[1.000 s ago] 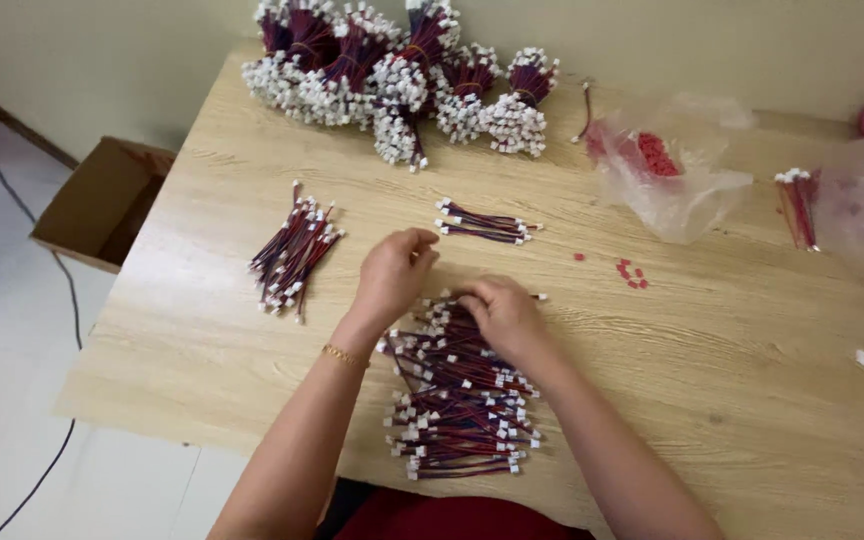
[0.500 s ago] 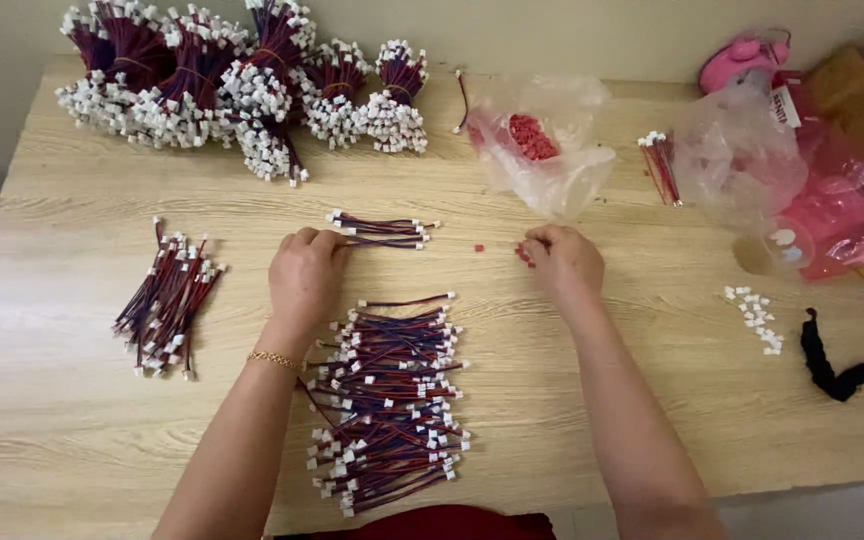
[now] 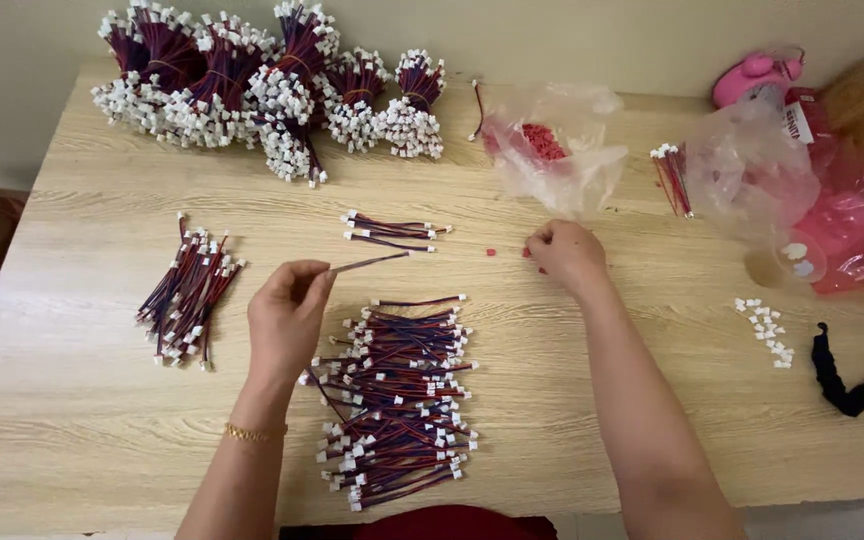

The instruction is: Bundling individual wire cables together and sorting small plastic components on a wooden table

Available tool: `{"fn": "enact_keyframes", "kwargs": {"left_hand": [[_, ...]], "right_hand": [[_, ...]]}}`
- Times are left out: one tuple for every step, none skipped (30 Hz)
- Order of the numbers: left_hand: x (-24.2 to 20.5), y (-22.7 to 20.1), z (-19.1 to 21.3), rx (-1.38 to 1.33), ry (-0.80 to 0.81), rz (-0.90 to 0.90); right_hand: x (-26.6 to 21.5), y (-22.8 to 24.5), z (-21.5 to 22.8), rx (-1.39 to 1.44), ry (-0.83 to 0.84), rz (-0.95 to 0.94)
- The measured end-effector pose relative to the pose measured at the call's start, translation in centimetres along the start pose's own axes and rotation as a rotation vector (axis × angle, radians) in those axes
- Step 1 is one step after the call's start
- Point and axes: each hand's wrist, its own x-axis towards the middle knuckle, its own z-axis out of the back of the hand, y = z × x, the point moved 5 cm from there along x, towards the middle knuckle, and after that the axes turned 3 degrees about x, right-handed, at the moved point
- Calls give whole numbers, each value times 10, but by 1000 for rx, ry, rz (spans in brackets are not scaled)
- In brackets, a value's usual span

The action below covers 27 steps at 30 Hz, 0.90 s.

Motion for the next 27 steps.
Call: {"fn": "enact_keyframes", "kwargs": {"left_hand": [[-2, 6, 1, -2, -4, -2], [-4, 14, 2, -64, -9, 19], [-7, 22, 3, -127, -14, 40], [-10, 21, 4, -128, -17, 40], [-13, 21, 5, -159, -20, 43], [-16, 20, 5, -190, -20, 48], [-16, 22, 4, -190, -19, 48], [-16, 23, 3, -207, -17, 50], [-15, 25, 1, -225, -14, 53], [-16, 20, 0, -225, -16, 50], [-17, 16, -1, -245, -17, 56], [-19, 12, 0, -263, -25, 62], [-18, 10, -7, -261, -31, 58], [-18, 10, -9, -269, -25, 88], [-19, 10, -10, -278, -19, 118], [-19, 18, -15, -259, -46, 117], [-19, 26, -22, -294, -24, 135], [-17, 34, -30, -335, 1, 153], [-21, 28, -29, -322, -24, 152], [-25, 21, -34, -390, -9, 158], [-28, 15, -40, -457, 7, 164], [-30, 14, -39, -455, -3, 162], [-31, 14, -40, -504, 4, 181], [-34, 13, -42, -554, 15, 201], [-35, 10, -41, -553, 9, 201], [-37, 8, -40, -578, 14, 206], [-38, 5, -40, -603, 20, 211]], "right_hand": [[1, -4, 0, -2, -2, 4], [2, -6, 2, 127, -25, 38], [3, -9, 3, 256, -47, 73], [2, -13, 3, 256, -47, 75], [1, -18, 2, 402, -44, 35], [-1, -24, 1, 548, -42, -9], [2, -29, -1, 548, -42, -9], [5, -33, -4, 637, -28, 33], [8, -36, -6, 726, -15, 76], [4, -34, -5, 727, -16, 79], [1, -34, -3, 813, -72, 49], [-2, -32, -3, 900, -123, 21], [-11, -25, 3, 902, -120, 28], [-20, -13, 6, 975, -114, 62], [-29, 0, 8, 1048, -108, 95], [-42, 20, 9, 1063, -80, 110], [-56, 42, 11, 1078, -23, 167], [-71, 62, 17, 1088, 30, 223], [-77, 79, 7, 1098, 54, 237], [-85, 94, 2, 1128, 67, 289], [-93, 107, -3, 1159, 80, 341], [-103, 124, -2, 1161, 88, 348], [-114, 142, -1, 1168, 133, 384], [-125, 159, 0, 1173, 174, 415], [-126, 163, -4, 1173, 180, 418], [-127, 168, -7, 1164, 179, 434], [-129, 173, -11, 1155, 178, 450]]}}
